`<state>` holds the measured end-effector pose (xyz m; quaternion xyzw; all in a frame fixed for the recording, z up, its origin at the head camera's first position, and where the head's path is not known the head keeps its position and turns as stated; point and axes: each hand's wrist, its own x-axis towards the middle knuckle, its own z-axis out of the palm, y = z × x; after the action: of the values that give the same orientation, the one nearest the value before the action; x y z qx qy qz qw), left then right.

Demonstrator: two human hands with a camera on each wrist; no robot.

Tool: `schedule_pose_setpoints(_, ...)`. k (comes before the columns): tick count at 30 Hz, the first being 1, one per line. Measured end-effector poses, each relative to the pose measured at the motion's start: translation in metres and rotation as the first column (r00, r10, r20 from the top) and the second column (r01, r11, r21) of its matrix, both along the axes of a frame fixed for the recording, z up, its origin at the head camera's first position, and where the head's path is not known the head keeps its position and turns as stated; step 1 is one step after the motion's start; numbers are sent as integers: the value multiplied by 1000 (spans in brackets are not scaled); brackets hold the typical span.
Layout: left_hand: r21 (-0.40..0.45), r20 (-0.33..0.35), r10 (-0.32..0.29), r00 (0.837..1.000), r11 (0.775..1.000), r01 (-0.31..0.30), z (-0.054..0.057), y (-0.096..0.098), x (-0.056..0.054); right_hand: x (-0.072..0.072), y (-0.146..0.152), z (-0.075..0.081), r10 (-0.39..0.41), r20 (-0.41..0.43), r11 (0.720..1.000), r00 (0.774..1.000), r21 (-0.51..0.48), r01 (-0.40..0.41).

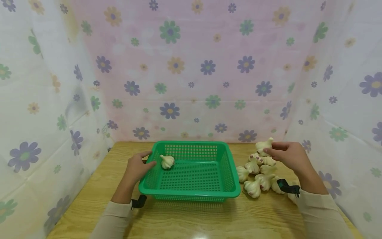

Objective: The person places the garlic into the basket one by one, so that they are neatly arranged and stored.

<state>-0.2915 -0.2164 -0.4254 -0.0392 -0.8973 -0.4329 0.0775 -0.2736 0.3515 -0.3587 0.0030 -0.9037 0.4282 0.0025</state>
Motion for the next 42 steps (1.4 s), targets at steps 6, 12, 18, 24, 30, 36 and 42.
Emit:
schedule_pose_setpoints(6, 2, 8, 14, 1000, 1000, -14, -4, 2, -2, -5, -18, 13, 12, -30, 1000, 999, -1, -12)
schedule_pose_setpoints(12, 11, 6, 13, 1000, 1000, -13, -4, 2, -2, -12, -41, 21, 40, -56, 999, 998, 3, -40)
schedule_pose_setpoints(18, -10, 4, -24, 1000, 1000, 24, -2, 2, 0, -21, -64, 24, 95, -82, 995, 992, 19, -94)
schedule_pose_setpoints(24, -47, -12, -67, 998, 997, 67, -5, 0, -1, -32, -89, 20, 140, -75, 990, 987, -1, -140)
schedule_pose_setpoints(30, -61, -41, -67, 997, 996, 65, -6, -1, 2, -47, -116, 12, 204, -64, 979, 977, -9, -205)
schedule_pose_setpoints(36, -54, -40, -69, 997, 996, 67, -7, 1, 1, -56, -139, 10, 244, -54, 966, 968, -72, -248)
schedule_pose_setpoints(42, -58, -47, -69, 997, 996, 66, -6, 3, 0, -63, -159, 8, 268, -20, 959, 963, -87, -268)
